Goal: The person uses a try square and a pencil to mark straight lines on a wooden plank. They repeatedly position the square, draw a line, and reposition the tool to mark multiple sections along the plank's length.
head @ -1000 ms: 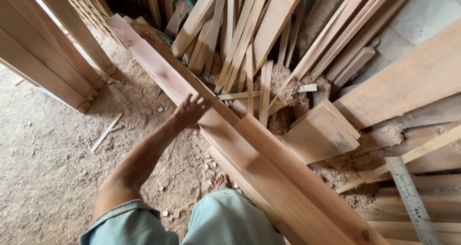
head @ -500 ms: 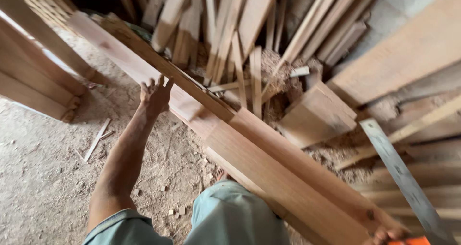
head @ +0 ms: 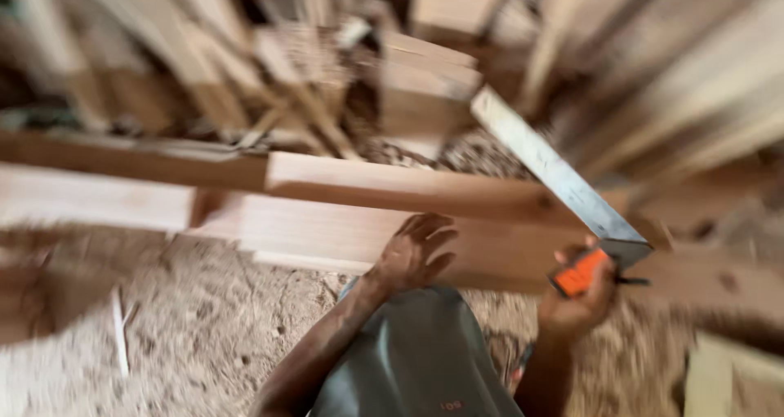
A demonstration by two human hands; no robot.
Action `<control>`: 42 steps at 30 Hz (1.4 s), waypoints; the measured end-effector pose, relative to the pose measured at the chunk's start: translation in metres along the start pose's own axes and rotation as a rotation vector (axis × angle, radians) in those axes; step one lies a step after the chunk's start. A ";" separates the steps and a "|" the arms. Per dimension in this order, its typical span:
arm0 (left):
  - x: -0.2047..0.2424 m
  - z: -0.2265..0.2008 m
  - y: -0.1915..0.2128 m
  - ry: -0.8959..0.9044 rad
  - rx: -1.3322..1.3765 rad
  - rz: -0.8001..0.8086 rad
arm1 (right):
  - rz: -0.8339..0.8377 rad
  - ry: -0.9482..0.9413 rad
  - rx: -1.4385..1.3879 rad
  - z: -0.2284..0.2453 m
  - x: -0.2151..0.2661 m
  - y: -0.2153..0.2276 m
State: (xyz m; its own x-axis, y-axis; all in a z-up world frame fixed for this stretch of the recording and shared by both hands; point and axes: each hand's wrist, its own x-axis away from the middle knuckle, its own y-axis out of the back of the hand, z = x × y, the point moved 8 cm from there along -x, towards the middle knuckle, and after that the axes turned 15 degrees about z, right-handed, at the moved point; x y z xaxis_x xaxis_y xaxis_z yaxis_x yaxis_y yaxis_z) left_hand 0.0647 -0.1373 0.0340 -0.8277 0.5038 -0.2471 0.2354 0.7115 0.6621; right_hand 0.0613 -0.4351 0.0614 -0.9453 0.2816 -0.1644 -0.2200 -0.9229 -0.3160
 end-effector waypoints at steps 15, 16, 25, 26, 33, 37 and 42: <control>-0.082 -0.097 -0.104 -0.096 0.044 0.304 | -0.177 -0.699 0.010 -0.072 0.128 0.140; -0.088 -0.103 -0.112 -0.117 0.007 0.351 | -0.183 -0.713 -0.019 -0.079 0.128 0.136; -0.121 -0.131 -0.151 -0.254 -0.144 0.483 | -0.151 -0.587 -0.211 -0.092 0.088 0.124; -0.126 -0.131 -0.154 -0.274 -0.151 0.476 | -0.151 -0.571 -0.217 -0.091 0.083 0.126; -0.145 -0.120 -0.163 -0.364 -0.190 0.519 | -0.165 -0.539 -0.227 -0.091 0.066 0.133; -0.144 -0.119 -0.163 -0.366 -0.220 0.502 | -0.159 -0.517 -0.202 -0.091 0.066 0.134; -0.144 -0.120 -0.171 -0.346 -0.305 0.505 | -0.157 -0.475 -0.213 -0.092 0.061 0.140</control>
State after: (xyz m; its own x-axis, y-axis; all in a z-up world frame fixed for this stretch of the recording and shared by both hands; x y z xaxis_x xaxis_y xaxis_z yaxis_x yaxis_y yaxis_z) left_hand 0.0826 -0.3901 0.0413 -0.4315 0.9015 -0.0344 0.3537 0.2042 0.9128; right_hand -0.0052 -0.5228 -0.0791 -0.9207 0.2168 0.3245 -0.3603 -0.7918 -0.4932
